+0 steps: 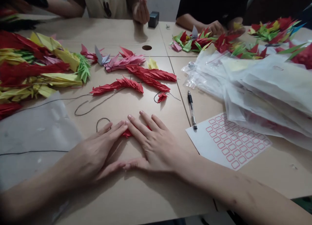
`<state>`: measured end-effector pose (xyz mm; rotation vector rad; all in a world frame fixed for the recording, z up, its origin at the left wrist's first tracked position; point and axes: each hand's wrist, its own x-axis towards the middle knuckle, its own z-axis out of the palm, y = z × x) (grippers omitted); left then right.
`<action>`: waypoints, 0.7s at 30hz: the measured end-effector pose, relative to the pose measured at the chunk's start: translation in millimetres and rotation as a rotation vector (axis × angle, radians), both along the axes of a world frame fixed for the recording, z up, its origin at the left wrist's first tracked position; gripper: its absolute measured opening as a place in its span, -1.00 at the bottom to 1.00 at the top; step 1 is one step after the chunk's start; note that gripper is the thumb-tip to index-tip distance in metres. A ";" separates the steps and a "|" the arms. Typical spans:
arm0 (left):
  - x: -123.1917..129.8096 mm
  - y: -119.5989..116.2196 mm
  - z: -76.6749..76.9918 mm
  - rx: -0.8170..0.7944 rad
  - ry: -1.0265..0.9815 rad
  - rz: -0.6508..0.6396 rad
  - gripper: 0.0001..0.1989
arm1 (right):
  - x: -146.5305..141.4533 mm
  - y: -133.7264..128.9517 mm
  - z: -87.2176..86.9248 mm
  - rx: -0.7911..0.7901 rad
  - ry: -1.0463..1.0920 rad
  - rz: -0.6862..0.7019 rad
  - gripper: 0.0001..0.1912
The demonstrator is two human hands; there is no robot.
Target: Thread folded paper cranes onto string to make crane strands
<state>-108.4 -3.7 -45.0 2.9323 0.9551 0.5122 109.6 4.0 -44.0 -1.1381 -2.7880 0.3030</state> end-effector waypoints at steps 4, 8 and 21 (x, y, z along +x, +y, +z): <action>-1.2 -3.2 -1.6 -0.019 0.076 -0.008 -0.28 | 1.6 -0.3 -1.6 0.018 -0.002 0.019 0.02; -1.2 -2.5 0.6 -0.021 0.101 -0.021 -0.28 | 2.5 -0.5 -1.5 0.022 -0.004 0.025 0.01; -2.4 1.5 8.0 -0.198 0.039 -0.021 -0.33 | 1.4 -0.6 -0.3 0.041 -0.033 0.031 -0.01</action>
